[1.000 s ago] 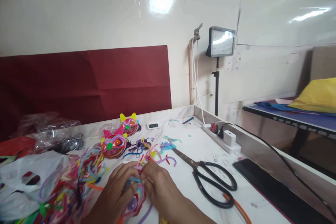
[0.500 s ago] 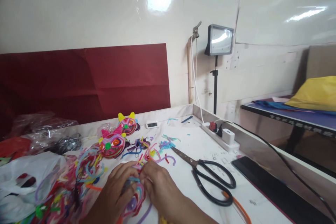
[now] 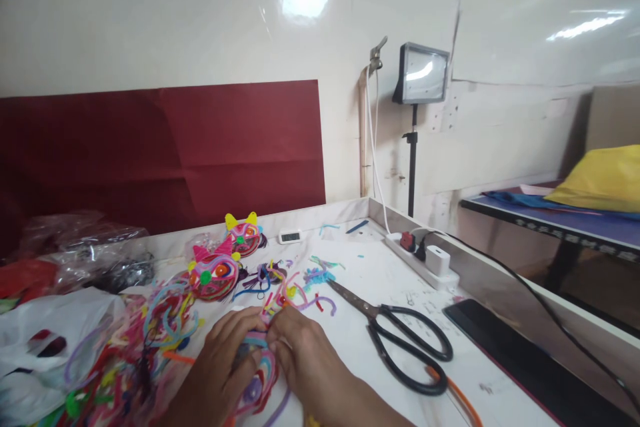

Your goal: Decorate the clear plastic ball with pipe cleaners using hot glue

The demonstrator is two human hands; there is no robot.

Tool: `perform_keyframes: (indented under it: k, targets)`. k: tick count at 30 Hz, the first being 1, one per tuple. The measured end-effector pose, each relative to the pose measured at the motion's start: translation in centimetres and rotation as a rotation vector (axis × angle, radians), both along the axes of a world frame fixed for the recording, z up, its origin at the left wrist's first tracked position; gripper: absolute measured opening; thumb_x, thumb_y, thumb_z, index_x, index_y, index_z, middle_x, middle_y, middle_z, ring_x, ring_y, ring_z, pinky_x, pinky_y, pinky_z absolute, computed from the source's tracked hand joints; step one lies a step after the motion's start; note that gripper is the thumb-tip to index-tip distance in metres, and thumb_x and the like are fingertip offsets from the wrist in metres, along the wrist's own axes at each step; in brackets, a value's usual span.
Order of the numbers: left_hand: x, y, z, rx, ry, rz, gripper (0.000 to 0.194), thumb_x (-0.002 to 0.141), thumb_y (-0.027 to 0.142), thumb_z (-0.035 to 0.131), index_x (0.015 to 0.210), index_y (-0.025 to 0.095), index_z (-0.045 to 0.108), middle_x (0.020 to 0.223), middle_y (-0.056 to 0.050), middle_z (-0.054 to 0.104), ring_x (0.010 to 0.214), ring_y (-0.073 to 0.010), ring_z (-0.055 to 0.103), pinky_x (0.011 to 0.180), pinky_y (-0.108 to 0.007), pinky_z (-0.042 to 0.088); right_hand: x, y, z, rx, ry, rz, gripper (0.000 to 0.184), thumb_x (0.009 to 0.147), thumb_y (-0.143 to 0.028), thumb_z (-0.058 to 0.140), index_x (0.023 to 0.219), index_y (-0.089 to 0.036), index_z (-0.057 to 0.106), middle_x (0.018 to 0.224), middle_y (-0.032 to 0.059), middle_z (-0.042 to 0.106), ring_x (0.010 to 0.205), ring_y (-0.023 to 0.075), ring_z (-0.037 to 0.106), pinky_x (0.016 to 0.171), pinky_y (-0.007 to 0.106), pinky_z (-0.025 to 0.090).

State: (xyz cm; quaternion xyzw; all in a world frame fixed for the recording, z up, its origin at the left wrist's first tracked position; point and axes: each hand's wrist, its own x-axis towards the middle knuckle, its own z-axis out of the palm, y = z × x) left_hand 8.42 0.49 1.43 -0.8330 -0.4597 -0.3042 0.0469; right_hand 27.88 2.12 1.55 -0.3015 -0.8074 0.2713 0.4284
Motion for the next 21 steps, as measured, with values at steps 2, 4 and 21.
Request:
perform_keyframes:
  k: [2,4,21]
  targets:
    - [0.0,0.1,-0.4,0.024,-0.023,-0.003,0.032,0.087,0.021,0.048,0.115,0.025,0.063,0.121,-0.006,0.068,0.115,-0.027,0.06,0.099,-0.046,0.049,0.0,-0.1,0.1,0.003,-0.004,-0.004,0.015,0.09,-0.01,0.048,0.081,-0.022,0.052,0.087,0.0031,0.06,0.078,0.0166,0.058,0.073,0.027,0.045]
    - [0.1,0.2,-0.8,0.042,-0.055,0.018,0.034,0.087,0.02,0.046,0.117,0.024,0.063,0.121,-0.006,0.068,0.115,-0.0274,0.059,0.099,-0.047,0.048,0.0,-0.1,0.1,0.005,-0.006,-0.005,0.015,0.09,-0.01,0.047,0.081,-0.022,0.052,0.087,0.0035,0.06,0.079,0.0171,0.058,0.074,0.028,0.045]
    - [0.5,0.4,-1.5,0.086,-0.05,0.035,0.04,0.087,0.024,0.048,0.123,0.025,0.064,0.122,-0.007,0.068,0.112,-0.0301,0.06,0.095,-0.049,0.05,0.0,0.0,0.0,-0.005,0.004,-0.001,0.014,0.094,-0.018,0.045,0.082,-0.022,0.051,0.088,0.0048,0.062,0.08,0.0178,0.058,0.074,0.03,0.046]
